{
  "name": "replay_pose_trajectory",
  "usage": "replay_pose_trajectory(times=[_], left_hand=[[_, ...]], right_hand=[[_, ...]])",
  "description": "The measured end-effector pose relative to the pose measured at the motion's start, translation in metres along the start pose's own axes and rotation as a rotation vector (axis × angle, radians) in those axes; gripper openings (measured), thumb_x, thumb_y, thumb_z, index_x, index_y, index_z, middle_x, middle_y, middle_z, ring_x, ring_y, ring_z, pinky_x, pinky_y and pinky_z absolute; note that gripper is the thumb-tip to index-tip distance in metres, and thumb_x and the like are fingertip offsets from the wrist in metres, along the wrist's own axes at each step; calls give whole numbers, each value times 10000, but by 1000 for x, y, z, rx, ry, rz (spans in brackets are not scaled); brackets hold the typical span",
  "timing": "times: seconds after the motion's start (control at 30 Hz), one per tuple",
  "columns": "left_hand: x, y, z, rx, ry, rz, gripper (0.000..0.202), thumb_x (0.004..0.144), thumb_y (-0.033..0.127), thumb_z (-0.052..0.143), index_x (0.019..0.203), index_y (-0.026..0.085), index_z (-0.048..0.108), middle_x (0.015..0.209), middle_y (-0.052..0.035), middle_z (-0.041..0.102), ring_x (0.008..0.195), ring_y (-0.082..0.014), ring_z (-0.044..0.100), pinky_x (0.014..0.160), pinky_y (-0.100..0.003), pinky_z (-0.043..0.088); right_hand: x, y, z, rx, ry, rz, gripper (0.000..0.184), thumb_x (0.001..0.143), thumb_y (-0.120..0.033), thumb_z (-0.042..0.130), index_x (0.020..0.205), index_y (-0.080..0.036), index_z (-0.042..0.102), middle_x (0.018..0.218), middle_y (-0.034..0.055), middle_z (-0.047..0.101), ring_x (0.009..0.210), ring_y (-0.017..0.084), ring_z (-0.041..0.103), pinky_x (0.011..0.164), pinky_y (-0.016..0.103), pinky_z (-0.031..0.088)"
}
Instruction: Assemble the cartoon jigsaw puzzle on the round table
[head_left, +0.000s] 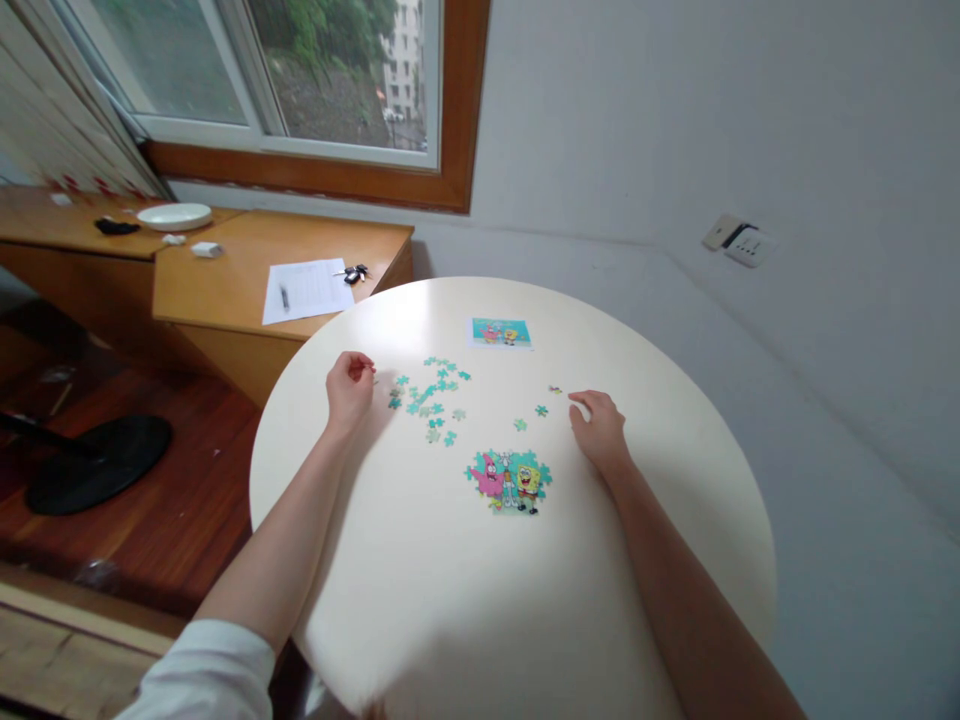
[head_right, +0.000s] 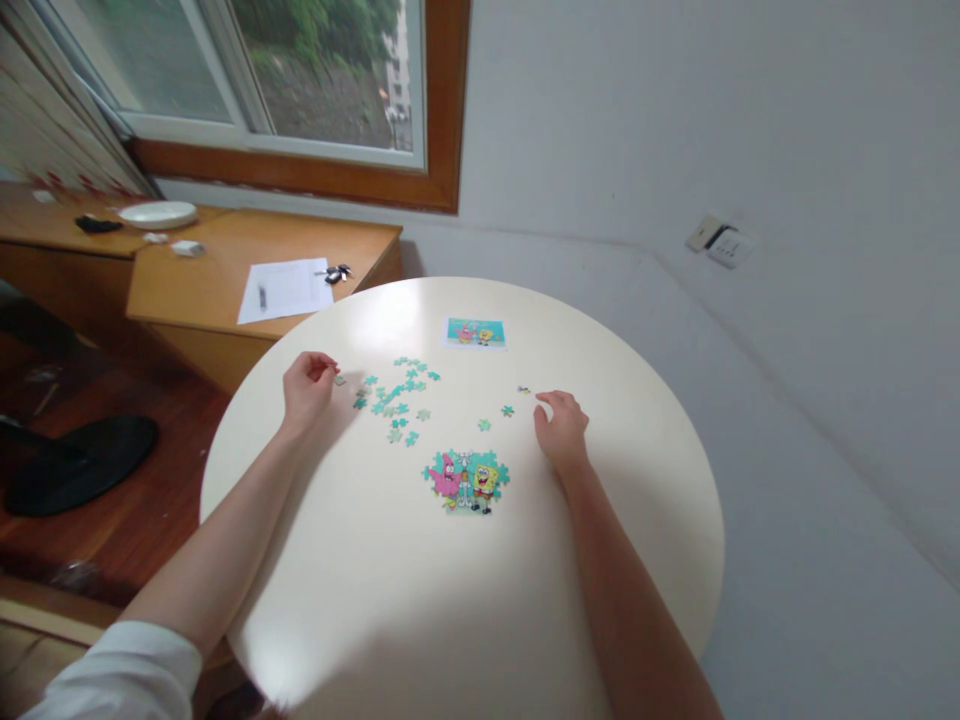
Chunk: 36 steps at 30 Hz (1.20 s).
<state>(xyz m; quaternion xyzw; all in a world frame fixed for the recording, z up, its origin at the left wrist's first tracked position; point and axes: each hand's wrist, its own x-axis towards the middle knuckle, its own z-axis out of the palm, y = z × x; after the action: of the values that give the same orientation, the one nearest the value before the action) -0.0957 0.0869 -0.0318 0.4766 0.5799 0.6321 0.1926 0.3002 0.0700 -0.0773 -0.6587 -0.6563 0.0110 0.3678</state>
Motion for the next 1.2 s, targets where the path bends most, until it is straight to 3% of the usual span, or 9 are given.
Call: replay_pose_trajectory(times=[0.4,0.73,1.2], left_hand=[[-2,9,1,-17,4,-90,159,686,143,427,718,172,580,644,0,589,575,-121,555,572,-241,445],[-4,8,0,-15,-8,-76,206,770,285,437,754,173,609,526,21,530,519,-127,523,547,-242,426],[-2,7,0,46,-54,-64,182,692,247,436,592,200,580,497,14,516,527,-145,510,578,-267,403]], right_hand=[[1,0,-1,0,2,-1,285,768,-260,473,934,-189,694,1032,116,655,1003,258,602,953,471,442],[1,-1,-2,6,-9,3,291,766,-261,470,943,-188,690,1032,116,652,1009,260,595,949,466,439],[0,0,0,4,15,-8,283,771,-260,474,937,-196,694,1028,112,653,1001,257,596,958,469,439]])
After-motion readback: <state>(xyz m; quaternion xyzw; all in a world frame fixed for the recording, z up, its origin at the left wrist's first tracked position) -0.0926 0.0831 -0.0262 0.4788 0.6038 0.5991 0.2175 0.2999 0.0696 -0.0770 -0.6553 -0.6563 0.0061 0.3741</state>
